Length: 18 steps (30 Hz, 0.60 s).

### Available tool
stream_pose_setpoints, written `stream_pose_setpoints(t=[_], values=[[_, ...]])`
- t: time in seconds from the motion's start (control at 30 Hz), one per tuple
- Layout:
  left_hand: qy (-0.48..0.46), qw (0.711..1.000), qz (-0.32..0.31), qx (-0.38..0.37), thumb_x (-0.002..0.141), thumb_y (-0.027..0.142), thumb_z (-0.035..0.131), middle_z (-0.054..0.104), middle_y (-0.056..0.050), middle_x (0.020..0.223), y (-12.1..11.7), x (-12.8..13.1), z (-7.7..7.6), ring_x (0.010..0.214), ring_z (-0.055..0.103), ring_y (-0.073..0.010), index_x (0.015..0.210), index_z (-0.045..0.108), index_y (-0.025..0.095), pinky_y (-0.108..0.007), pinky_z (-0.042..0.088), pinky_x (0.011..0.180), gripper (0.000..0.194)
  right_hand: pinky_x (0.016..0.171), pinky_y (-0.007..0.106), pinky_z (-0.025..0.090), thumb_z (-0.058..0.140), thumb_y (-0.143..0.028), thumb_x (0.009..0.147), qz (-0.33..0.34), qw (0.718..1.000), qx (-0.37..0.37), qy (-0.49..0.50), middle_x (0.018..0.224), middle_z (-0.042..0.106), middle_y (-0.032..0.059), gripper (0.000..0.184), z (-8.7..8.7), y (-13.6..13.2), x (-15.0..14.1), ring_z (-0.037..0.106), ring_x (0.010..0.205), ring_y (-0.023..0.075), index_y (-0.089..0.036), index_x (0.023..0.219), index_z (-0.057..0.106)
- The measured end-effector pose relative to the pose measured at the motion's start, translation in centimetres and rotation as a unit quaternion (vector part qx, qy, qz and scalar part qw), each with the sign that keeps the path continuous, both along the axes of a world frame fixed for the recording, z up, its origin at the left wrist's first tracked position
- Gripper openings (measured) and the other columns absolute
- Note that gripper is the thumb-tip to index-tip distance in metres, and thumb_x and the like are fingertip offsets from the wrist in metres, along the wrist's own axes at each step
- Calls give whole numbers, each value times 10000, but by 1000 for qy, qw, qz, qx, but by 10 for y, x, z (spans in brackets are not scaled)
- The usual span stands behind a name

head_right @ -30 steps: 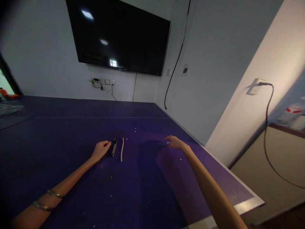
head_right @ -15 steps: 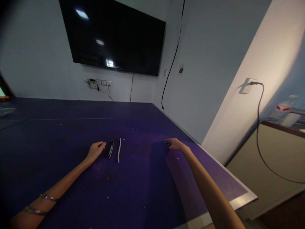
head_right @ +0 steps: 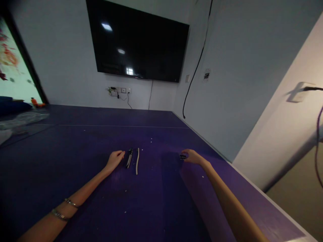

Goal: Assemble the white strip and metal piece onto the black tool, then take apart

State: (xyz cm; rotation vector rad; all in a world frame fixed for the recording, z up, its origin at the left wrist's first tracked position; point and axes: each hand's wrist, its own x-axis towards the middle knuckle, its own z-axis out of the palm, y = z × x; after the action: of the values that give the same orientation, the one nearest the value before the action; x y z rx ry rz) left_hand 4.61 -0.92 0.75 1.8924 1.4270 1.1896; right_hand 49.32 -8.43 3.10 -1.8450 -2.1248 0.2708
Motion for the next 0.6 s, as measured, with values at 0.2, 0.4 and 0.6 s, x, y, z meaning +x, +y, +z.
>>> stream_pose_setpoints(t=[0.2, 0.4, 0.6], values=[[-19, 1000, 0, -4, 711, 379, 415, 399, 43, 436, 0, 0, -2, 463, 385, -109, 464, 441, 177, -231, 241, 498, 320, 901, 332, 419, 592, -214, 611, 96, 994, 36, 31, 1073, 641, 84, 455, 4, 22, -90, 579, 1001, 234, -164, 1062, 635], [-18, 1000, 6, -7, 726, 365, 404, 394, 44, 431, -1, 1, -2, 463, 391, -106, 460, 443, 174, -228, 248, 499, 330, 914, 330, 408, 599, -223, 638, 167, 983, 54, 56, 1097, 634, 82, 458, 6, 38, -172, 571, 1020, 226, -172, 1092, 621], [-16, 1000, 5, -3, 727, 368, 404, 393, 42, 432, -1, 2, -3, 464, 387, -102, 453, 446, 171, -228, 240, 496, 341, 888, 320, 419, 600, -215, 634, 194, 979, 50, 22, 1057, 654, 77, 418, 6, 55, -200, 581, 1001, 234, -171, 1046, 644]])
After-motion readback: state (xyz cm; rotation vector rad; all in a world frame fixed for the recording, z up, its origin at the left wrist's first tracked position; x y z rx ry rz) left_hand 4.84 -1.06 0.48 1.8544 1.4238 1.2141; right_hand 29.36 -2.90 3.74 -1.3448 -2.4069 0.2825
